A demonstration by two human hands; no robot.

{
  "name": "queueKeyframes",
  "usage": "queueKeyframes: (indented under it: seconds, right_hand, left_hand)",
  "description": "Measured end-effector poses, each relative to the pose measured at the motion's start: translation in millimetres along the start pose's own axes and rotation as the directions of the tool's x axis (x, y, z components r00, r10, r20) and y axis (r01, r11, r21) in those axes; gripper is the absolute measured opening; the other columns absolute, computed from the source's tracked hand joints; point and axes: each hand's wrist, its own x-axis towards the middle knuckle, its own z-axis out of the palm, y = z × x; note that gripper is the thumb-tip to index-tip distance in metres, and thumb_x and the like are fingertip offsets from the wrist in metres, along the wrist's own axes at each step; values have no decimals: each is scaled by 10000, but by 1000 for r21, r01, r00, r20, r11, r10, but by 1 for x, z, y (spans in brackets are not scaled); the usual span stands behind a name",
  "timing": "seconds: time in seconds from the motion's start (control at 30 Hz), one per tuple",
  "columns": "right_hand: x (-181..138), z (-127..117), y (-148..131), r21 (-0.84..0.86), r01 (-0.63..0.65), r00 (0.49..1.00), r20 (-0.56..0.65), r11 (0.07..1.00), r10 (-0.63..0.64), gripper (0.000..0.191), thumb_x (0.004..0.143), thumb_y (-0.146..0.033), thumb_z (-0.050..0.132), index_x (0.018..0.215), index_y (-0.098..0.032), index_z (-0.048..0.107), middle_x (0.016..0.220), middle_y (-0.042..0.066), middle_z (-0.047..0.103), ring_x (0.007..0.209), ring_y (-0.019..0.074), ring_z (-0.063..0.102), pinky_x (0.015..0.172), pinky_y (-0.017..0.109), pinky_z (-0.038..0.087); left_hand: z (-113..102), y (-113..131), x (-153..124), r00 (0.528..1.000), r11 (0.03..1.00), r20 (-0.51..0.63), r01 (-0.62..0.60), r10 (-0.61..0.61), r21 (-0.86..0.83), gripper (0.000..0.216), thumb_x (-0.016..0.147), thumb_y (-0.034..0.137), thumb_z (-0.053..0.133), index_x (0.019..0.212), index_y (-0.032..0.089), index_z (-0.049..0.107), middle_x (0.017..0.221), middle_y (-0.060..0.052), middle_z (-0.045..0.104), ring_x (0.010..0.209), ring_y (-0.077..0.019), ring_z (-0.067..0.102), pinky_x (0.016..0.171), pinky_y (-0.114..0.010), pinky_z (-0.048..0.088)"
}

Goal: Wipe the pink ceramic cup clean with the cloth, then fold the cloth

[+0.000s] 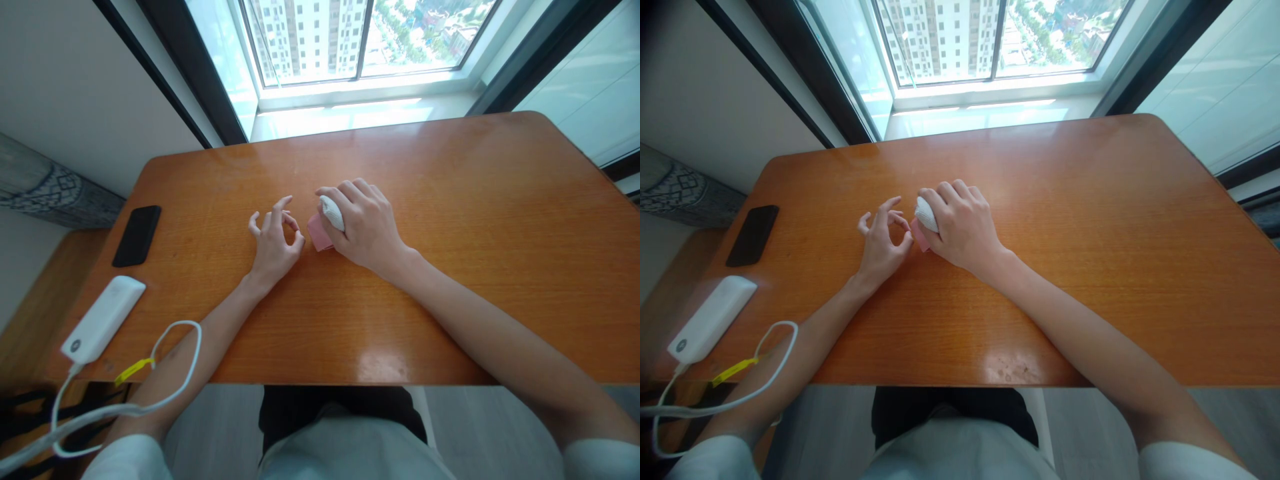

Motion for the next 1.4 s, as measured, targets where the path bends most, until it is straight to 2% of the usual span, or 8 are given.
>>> queueKeyframes:
  seconds: [0.13, 0.33, 0.47, 0.63, 0.8, 1.0, 1.23, 1.4]
  right_hand:
    - [0, 1, 1, 5, 4, 1000, -3, 1000, -4, 427, 1144, -444, 438, 1374, -210, 712, 1191, 156, 768, 1097, 357, 630, 932, 499, 477]
    - [0, 0, 0, 13, 2, 1000, -17, 1000, -1, 421, 1149, -435, 427, 1351, -214, 723, 1173, 152, 774, 1088, 353, 636, 937, 496, 482]
    - [1, 0, 0, 5, -3, 1000, -6, 1000, 3, 424, 1152, -427, 428, 1354, -201, 724, 1183, 154, 774, 1087, 351, 643, 940, 493, 483]
    - [0, 1, 1, 11, 0, 1000, -8, 1000, 0, 416, 1151, -432, 440, 1356, -206, 722, 1191, 153, 772, 1098, 357, 642, 944, 497, 483]
    - [0, 1, 2, 7, 3, 1000, -22, 1000, -3, 434, 1164, -444, 411, 1334, -201, 727, 1185, 151, 773, 1089, 345, 643, 941, 479, 474]
    - [0, 4, 4, 15, 18, 999, -42, 1000, -18, 417, 1158, -429, 419, 1325, -200, 725, 1157, 152, 764, 1075, 348, 636, 922, 480, 470]
    - [-1, 4, 1, 16, 25, 998, -54, 1000, -24, 400, 1153, -440, 439, 1294, -202, 727, 1154, 150, 769, 1062, 345, 638, 916, 483, 473]
    - [-2, 5, -3, 18, 48, 997, -55, 999, -47, 387, 1146, -422, 454, 1326, -204, 718, 1170, 147, 768, 1083, 347, 641, 941, 492, 482]
  left_hand:
    - [-1, 1, 0, 999, 1000, 43, -18, 18, 8, 599, 867, 62, 570, 1404, 316, 643, 915, 27, 803, 1118, -283, 789, 1373, -748, 144]
    - [6, -18, 3, 999, 998, 13, 40, -39, -45, 832, 815, 28, 531, 1599, 305, 496, 1504, -122, 755, 1516, -369, 655, 1352, -832, 140]
    - [3, -16, 5, 999, 992, 18, -29, 31, -124, 741, 850, 45, 521, 1556, 262, 575, 1562, -117, 716, 1500, -305, 665, 1330, -631, 435]
    - [-4, -2, 0, 984, 988, 144, -87, 105, -128, 638, 920, 74, 498, 1504, 263, 672, 1245, -43, 864, 1097, -215, 839, 1032, -371, 664]
    - [-9, 1, -4, 976, 982, 126, -182, 175, 50, 615, 929, 110, 523, 1479, 308, 714, 972, 17, 885, 803, -210, 844, 777, -310, 645]
    - [-13, -2, -2, 989, 990, 37, -139, 140, -29, 512, 906, 68, 498, 1316, 241, 753, 717, 57, 735, 606, -126, 695, 670, -223, 531]
    - [-7, 11, -1, 942, 941, 39, -328, 332, -85, 553, 951, 361, 725, 1465, 202, 601, 1256, -85, 764, 815, -157, 680, 764, -289, 584]
    - [1, 13, -3, 937, 928, 86, -317, 338, -198, 709, 998, 476, 789, 1575, 195, 486, 1286, -118, 767, 1011, -217, 780, 892, -330, 638]
